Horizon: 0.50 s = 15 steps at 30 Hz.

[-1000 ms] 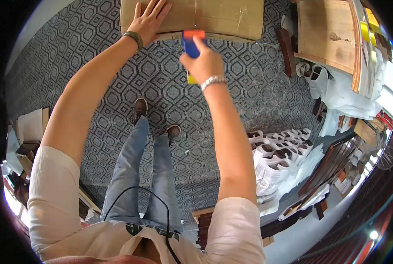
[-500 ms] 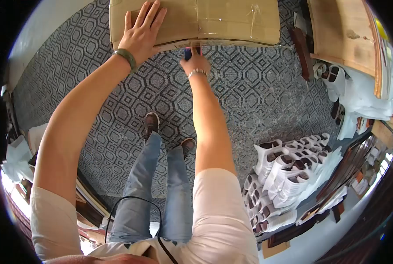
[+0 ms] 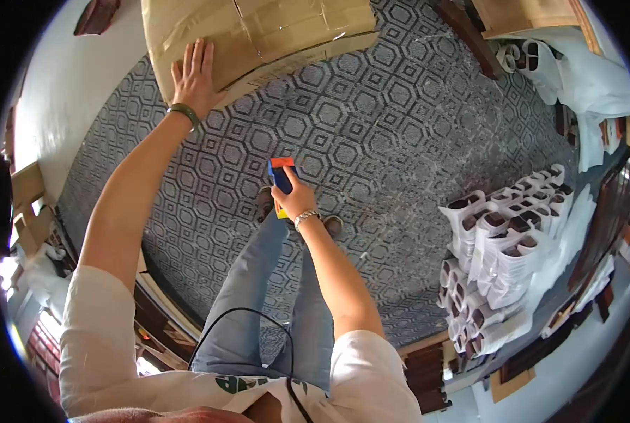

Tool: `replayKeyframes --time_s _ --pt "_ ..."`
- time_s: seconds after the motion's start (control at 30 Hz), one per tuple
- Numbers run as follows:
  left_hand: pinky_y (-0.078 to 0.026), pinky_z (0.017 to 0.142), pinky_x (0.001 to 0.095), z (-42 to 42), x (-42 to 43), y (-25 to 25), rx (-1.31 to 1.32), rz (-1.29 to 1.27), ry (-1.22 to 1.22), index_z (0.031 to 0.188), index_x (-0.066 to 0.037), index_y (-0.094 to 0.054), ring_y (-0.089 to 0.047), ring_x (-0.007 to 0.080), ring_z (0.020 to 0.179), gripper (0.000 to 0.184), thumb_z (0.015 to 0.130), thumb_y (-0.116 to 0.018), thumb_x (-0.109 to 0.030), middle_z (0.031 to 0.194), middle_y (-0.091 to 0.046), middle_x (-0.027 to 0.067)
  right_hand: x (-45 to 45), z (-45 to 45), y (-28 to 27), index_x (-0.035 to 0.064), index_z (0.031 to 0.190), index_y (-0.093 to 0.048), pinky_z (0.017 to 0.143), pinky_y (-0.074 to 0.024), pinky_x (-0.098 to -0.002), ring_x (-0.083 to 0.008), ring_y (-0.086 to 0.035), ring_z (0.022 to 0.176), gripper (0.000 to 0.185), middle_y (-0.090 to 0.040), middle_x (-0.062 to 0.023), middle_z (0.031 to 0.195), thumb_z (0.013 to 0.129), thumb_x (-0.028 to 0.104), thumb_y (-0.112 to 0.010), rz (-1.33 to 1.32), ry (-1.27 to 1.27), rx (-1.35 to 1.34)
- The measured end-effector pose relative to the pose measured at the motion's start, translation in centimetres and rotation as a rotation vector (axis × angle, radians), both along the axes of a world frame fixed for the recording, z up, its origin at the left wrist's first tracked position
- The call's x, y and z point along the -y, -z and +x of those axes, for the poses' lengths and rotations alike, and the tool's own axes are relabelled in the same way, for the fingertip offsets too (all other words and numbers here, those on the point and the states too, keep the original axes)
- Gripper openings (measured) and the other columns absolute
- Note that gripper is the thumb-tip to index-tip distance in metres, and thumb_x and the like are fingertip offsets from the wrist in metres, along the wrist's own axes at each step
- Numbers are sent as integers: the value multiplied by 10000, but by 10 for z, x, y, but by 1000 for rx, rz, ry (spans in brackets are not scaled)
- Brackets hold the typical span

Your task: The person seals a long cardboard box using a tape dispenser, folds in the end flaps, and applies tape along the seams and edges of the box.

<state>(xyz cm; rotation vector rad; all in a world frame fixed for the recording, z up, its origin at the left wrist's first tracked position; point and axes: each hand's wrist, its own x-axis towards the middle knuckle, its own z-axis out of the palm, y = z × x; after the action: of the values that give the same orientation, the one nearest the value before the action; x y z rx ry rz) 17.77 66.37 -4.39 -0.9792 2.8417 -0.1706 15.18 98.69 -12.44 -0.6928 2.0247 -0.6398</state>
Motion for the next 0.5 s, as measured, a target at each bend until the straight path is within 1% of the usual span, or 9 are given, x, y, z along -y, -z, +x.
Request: replayKeyframes --time_s 0.07,0.13,0.17,0.23,0.3,0.33,0.4,0.47,0.5 --pt "-180 1070 612 8 5 3 0 -6 13 1477 -66 -133 -94 326 1430 1061 679 -778 -335 1548 -92 143 17 6 -28 211 1311 -529 544 -483 -337 -266 -643 629 580 -697 -108 820 778 410 -642 -118 -4 22" --pt "-180 1070 612 7 6 -1 16 8 28 1476 -58 -129 -89 326 1430 1072 672 -781 -339 1547 -88 147 45 -9 -72 209 1304 -532 534 -482 -336 -261 -639 609 577 -697 -103 801 763 360 -660 -166 25 39" --pt "-180 1070 611 6 4 -3 29 30 28 1475 -51 -126 -85 326 1431 1084 666 -785 -344 1547 -83 151 59 -16 -87 209 1304 -532 534 -482 -336 -261 -639 609 577 -697 -103 801 763 360 -660 -166 23 38" --pt "-179 1070 611 5 7 -10 39 71 23 1472 -36 -119 -76 327 1431 1107 652 -792 -352 1546 -74 159 92 -34 -113 201 1293 -537 537 -486 -338 -260 -638 600 571 -698 -95 795 751 325 -667 -261 25 -58" --pt "-166 1076 598 12 9 -16 -25 120 94 1469 -16 -116 -102 329 1427 1147 623 -804 -373 1540 -97 175 125 -53 -156 192 1274 -551 549 -489 -340 -261 -642 611 557 -698 -96 797 745 328 -659 -273 28 10" --pt "-166 1076 598 20 19 -22 -42 120 97 1469 -16 -116 -102 329 1427 1147 623 -804 -373 1540 -97 175 144 -61 -168 192 1274 -551 549 -489 -340 -261 -642 611 557 -698 -96 797 745 328 -659 -273 28 -8" --pt "-152 1095 566 59 36 -32 -91 311 296 1467 -12 -137 -123 327 1425 1145 606 -809 -356 1531 -133 187 180 -66 -188 189 1257 -566 560 -491 -341 -263 -642 611 544 -700 -89 811 744 348 -655 -305 -127 -229" --pt "-156 1106 520 97 35 -47 -126 370 12 1460 -5 -169 -139 319 1424 1079 636 -785 -328 1525 -161 193 219 -62 -212 183 1226 -592 568 -497 -344 -270 -640 625 532 -702 -90 823 736 381 -648 -311 -227 -314" --pt "-156 1106 520 113 40 -45 -135 369 28 1460 -5 -169 -139 319 1424 1079 636 -785 -328 1525 -161 193 239 -59 -220 183 1226 -592 568 -497 -344 -270 -640 625 532 -702 -90 823 736 381 -648 -309 -215 -328"
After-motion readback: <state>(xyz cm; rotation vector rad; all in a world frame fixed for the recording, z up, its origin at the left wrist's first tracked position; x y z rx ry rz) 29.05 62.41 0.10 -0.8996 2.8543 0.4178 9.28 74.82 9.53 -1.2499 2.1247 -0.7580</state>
